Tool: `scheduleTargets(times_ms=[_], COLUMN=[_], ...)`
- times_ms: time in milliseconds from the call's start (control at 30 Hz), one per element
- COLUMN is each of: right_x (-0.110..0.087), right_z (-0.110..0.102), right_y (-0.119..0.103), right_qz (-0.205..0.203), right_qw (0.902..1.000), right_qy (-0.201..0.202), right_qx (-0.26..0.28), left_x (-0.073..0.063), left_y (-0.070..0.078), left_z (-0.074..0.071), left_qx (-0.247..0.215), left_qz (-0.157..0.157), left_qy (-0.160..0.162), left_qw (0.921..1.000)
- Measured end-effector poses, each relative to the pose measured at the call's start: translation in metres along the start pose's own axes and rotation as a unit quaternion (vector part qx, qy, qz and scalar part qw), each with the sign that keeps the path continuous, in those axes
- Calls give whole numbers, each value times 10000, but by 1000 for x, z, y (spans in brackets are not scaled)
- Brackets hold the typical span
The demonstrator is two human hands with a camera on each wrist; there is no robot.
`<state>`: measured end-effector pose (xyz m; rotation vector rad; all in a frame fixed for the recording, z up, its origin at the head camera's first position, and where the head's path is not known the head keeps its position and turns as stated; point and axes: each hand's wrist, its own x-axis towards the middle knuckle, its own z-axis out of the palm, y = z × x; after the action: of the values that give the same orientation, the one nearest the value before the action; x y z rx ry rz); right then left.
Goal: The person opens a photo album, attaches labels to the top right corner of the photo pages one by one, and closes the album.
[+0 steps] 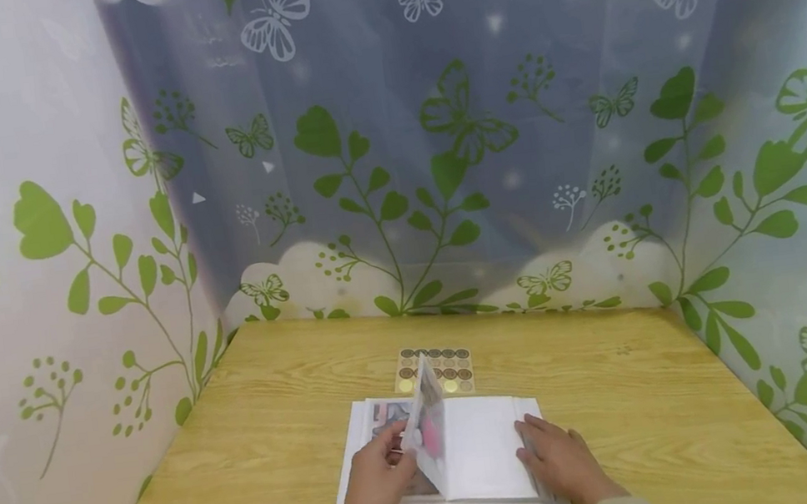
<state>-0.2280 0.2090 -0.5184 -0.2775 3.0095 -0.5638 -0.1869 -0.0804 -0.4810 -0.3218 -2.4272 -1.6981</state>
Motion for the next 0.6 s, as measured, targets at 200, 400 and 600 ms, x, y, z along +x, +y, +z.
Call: scheduleTargets(times_ms=[200, 400, 600], right_x=[1, 0, 0], right_z=[1, -1, -1], right_y=[1, 0, -2], right_qz=[122, 43, 75], right_qw=[9999, 10000, 9999], right_qy=[-86, -72, -80], right_qx=[43, 52, -5], left_x=[-1, -6, -10], left_y=[-11, -26, -35], left_z=[-16, -26, -33], left_qx=[-951, -1390, -1302], left_qz=[-591, -897, -1210], left_qy=[-39, 23, 50], left_qw=[9937, 9862, 9841])
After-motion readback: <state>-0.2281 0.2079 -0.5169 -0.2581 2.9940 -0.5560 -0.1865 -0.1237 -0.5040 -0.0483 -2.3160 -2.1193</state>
